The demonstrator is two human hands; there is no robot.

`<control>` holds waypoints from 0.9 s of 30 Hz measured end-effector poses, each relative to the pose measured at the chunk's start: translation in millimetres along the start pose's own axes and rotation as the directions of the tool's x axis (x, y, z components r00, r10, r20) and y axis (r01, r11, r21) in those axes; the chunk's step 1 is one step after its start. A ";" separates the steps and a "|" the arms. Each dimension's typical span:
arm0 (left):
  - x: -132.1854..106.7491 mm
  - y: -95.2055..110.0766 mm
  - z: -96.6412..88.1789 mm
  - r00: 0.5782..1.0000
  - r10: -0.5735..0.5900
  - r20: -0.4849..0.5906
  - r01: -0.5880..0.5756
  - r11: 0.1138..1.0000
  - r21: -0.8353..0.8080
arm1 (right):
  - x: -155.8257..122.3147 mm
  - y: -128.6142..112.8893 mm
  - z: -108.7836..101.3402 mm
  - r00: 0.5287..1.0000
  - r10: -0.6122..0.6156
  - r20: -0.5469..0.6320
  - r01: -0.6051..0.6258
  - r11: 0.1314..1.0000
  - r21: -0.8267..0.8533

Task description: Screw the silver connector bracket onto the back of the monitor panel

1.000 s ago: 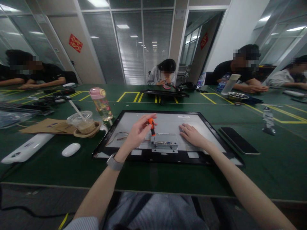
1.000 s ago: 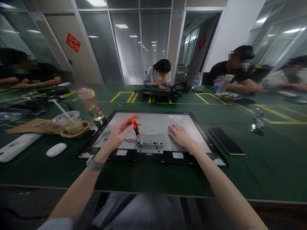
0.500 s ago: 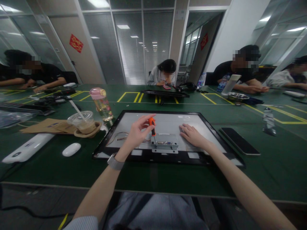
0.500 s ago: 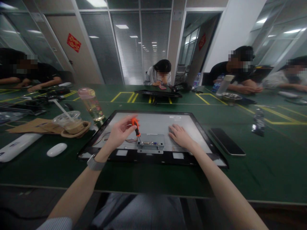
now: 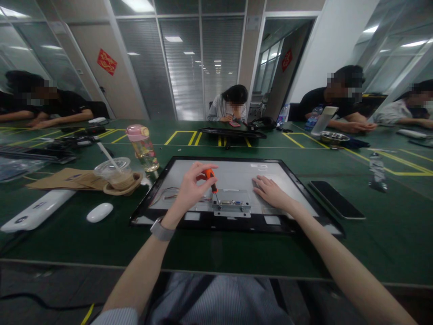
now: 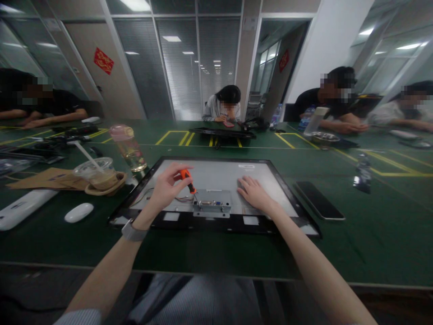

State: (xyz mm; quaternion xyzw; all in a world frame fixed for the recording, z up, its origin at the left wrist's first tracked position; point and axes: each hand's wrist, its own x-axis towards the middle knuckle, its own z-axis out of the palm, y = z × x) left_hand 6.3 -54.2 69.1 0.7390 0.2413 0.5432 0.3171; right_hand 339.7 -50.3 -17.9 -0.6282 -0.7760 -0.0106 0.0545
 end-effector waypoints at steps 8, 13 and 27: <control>-2.0 2.8 -3.6 0.987 -0.010 0.160 0.019 0.998 -0.055 | -1.4 -2.0 -3.4 1.000 0.007 -0.002 -0.007 1.000 0.014; -0.7 -1.3 -1.4 0.998 -0.015 0.054 0.013 1.000 0.027 | -1.2 -2.5 -3.3 1.000 0.014 0.008 -0.014 1.000 0.013; -0.4 -6.0 -0.4 0.996 -0.079 0.045 0.087 0.974 -0.209 | -0.5 0.2 0.3 1.000 -0.012 -0.023 0.012 1.000 0.016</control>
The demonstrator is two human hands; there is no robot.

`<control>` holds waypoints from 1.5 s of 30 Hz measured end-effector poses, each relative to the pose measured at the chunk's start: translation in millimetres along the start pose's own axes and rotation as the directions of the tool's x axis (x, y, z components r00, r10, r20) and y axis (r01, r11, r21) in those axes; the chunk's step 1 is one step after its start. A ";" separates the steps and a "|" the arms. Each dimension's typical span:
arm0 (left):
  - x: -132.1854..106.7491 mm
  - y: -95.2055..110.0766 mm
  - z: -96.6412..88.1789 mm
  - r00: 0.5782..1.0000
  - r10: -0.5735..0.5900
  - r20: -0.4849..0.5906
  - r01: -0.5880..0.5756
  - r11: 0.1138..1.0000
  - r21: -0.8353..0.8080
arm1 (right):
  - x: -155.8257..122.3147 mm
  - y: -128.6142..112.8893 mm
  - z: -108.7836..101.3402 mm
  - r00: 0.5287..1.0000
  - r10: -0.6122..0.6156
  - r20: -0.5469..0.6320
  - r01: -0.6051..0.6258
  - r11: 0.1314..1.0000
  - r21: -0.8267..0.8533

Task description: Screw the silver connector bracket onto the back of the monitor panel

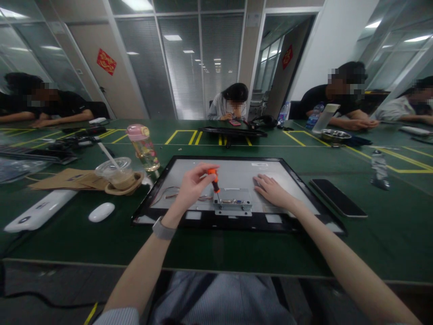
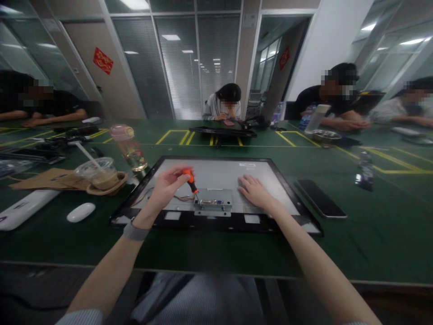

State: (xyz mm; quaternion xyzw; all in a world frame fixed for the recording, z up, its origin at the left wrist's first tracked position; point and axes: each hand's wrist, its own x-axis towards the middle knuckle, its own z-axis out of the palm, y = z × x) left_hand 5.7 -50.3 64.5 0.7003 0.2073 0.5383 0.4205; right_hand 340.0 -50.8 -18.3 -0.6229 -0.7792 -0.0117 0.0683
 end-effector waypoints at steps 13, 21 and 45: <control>0.1 4.6 -0.9 1.000 -0.008 0.010 0.008 1.000 0.024 | -0.3 -2.3 -3.2 1.000 0.005 0.018 -0.005 1.000 -0.003; 1.1 3.6 0.1 0.999 0.034 0.042 -0.037 0.996 0.077 | 0.0 -0.9 -1.4 1.000 0.000 0.010 0.000 1.000 -0.007; 1.7 5.6 -1.2 1.000 0.026 -0.012 -0.025 0.995 0.098 | 0.5 -1.0 -0.9 1.000 0.005 0.014 -0.005 1.000 -0.010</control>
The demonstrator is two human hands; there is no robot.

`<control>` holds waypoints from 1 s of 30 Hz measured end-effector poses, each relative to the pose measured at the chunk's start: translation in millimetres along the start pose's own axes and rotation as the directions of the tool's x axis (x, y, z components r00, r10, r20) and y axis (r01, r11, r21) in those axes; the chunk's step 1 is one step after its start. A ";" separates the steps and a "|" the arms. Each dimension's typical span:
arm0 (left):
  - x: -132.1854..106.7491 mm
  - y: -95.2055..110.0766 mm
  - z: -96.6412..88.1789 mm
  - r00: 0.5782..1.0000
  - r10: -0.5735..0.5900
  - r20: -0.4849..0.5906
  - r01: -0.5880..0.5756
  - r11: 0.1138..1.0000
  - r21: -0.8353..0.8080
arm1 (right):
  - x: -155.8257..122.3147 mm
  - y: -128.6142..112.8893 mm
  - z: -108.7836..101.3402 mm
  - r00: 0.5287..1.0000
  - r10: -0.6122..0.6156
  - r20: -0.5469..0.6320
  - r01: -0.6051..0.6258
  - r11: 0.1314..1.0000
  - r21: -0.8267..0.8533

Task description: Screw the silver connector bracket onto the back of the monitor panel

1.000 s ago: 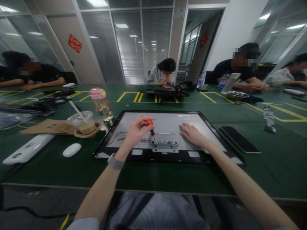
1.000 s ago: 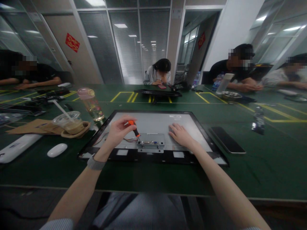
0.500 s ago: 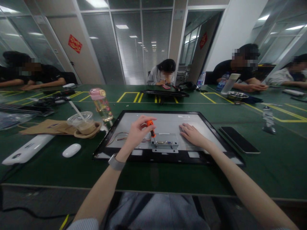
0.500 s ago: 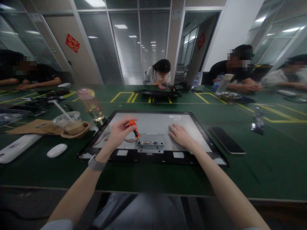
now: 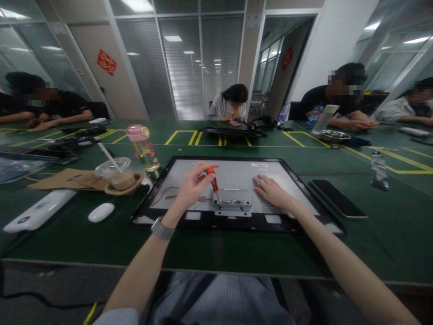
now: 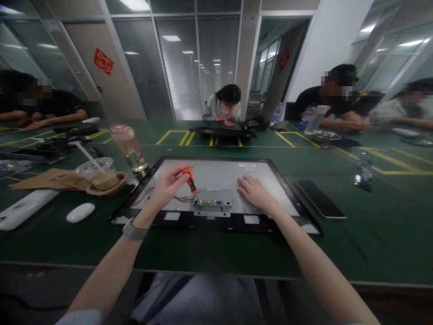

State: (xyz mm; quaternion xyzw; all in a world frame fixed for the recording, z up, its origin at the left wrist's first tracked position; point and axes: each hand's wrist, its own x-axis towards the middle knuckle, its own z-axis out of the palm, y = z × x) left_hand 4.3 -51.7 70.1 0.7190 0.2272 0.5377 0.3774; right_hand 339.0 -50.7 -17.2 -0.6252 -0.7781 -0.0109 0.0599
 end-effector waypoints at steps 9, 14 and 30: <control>-0.1 -2.1 -0.8 0.998 -0.056 -0.013 0.056 0.998 0.027 | 0.4 2.2 1.9 1.000 -0.007 -0.009 0.008 1.000 0.015; 0.7 -0.2 -3.1 1.000 0.015 -0.006 -0.015 0.999 0.045 | 0.4 -2.1 -2.1 1.000 0.013 0.015 -0.013 1.000 -0.003; -0.4 2.8 -3.6 0.993 -0.053 0.104 0.058 0.997 -0.043 | -0.5 -1.4 -1.6 1.000 0.009 0.005 -0.009 1.000 0.013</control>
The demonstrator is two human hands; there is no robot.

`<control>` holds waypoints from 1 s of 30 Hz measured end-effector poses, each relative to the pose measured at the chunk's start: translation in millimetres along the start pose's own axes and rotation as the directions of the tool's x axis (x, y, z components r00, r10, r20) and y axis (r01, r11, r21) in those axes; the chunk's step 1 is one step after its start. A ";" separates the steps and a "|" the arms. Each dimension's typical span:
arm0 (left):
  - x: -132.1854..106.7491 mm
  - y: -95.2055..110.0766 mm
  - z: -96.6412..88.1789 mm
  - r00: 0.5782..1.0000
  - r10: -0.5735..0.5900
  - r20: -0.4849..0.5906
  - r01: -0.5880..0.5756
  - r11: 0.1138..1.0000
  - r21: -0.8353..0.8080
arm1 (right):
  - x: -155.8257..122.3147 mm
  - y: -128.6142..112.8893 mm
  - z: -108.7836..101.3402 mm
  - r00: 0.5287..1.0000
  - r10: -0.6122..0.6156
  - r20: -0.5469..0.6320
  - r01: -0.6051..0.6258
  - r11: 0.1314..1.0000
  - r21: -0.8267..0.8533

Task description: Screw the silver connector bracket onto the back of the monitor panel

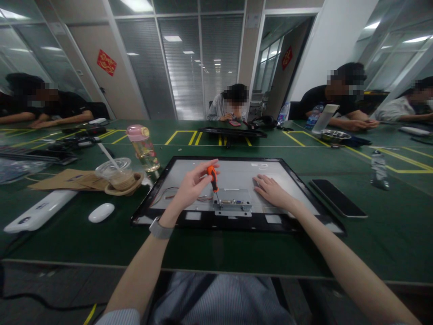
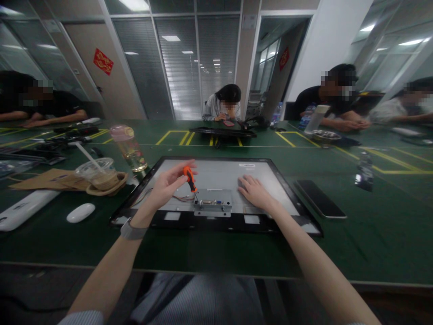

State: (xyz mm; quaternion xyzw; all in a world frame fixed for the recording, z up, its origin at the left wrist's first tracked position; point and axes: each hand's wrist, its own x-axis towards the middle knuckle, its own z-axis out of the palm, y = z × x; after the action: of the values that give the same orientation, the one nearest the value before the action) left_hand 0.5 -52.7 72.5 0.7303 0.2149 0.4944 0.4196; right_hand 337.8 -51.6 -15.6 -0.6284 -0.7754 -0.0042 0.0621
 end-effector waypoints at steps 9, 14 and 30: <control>-0.5 3.5 -1.3 0.998 -0.001 -0.056 0.011 0.985 0.173 | 1.0 3.5 3.6 1.000 -0.007 -0.006 0.007 1.000 0.002; 0.4 4.7 -4.6 0.999 -0.026 -0.044 0.034 0.981 0.193 | 1.5 4.3 4.7 1.000 -0.011 -0.007 0.011 1.000 -0.002; 0.4 5.0 -5.9 0.998 0.008 -0.054 0.004 0.975 0.220 | 0.9 5.1 6.4 0.999 -0.024 -0.036 0.024 1.000 0.002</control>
State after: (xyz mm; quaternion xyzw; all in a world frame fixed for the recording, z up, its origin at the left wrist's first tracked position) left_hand -5.2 -52.8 77.8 0.7588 0.2790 0.4878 0.3294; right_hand 342.1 -49.1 -22.2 -0.6187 -0.7817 -0.0152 0.0766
